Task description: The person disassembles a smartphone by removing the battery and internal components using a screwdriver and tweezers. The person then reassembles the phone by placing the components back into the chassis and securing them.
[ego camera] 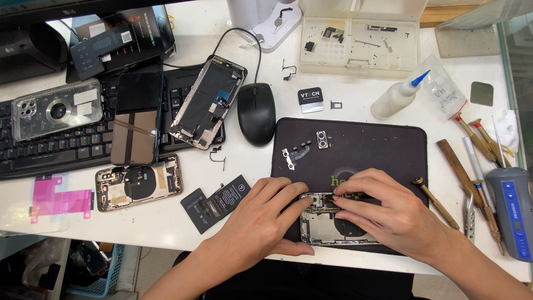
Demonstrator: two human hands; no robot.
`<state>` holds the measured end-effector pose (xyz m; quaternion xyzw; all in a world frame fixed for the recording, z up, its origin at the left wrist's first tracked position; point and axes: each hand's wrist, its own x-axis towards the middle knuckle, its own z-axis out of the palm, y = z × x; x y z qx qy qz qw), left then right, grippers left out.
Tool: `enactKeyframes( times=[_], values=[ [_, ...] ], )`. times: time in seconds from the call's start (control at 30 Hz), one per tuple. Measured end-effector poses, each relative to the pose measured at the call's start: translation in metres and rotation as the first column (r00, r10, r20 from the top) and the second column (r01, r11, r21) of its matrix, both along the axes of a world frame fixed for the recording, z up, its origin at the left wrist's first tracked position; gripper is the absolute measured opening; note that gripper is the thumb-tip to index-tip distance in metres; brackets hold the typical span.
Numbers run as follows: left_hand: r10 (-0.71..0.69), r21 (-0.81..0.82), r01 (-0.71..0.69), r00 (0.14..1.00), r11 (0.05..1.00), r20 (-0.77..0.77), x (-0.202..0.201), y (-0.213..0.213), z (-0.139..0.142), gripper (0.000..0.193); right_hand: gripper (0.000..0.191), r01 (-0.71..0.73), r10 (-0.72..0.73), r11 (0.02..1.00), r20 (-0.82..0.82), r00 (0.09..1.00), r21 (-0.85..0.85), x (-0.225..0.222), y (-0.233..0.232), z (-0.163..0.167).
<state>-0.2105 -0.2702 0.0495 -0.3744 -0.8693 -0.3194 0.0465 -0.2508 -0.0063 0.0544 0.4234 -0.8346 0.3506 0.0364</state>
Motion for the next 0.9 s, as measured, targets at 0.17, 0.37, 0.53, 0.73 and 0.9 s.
enactKeyframes(
  times=[0.17,0.37,0.53,0.73,0.9],
  values=[
    [0.002,0.008,-0.002,1.000,1.000,-0.003,0.000,0.001,-0.001,0.074,0.028,0.001,-0.001,0.999,0.009,1.000,-0.033,-0.001,0.000,-0.004],
    [-0.001,0.006,0.001,1.000,1.000,-0.014,0.000,-0.001,0.000,0.074,0.028,-0.015,0.014,1.000,-0.062,0.998,-0.014,0.000,-0.001,-0.003],
    [-0.003,-0.010,0.003,1.000,1.000,-0.027,-0.001,0.000,0.002,0.075,0.028,-0.018,0.017,1.000,-0.105,0.994,-0.002,0.001,-0.003,0.000],
    [0.006,-0.011,-0.006,0.998,1.000,-0.057,0.000,0.003,0.005,0.065,0.029,-0.041,0.039,0.999,-0.089,0.995,-0.016,-0.001,-0.003,0.000],
    [0.053,-0.056,-0.060,0.992,0.997,-0.118,0.002,0.012,0.003,0.036,0.029,-0.030,0.028,0.999,-0.060,0.998,-0.028,0.001,-0.003,-0.002]
  ],
)
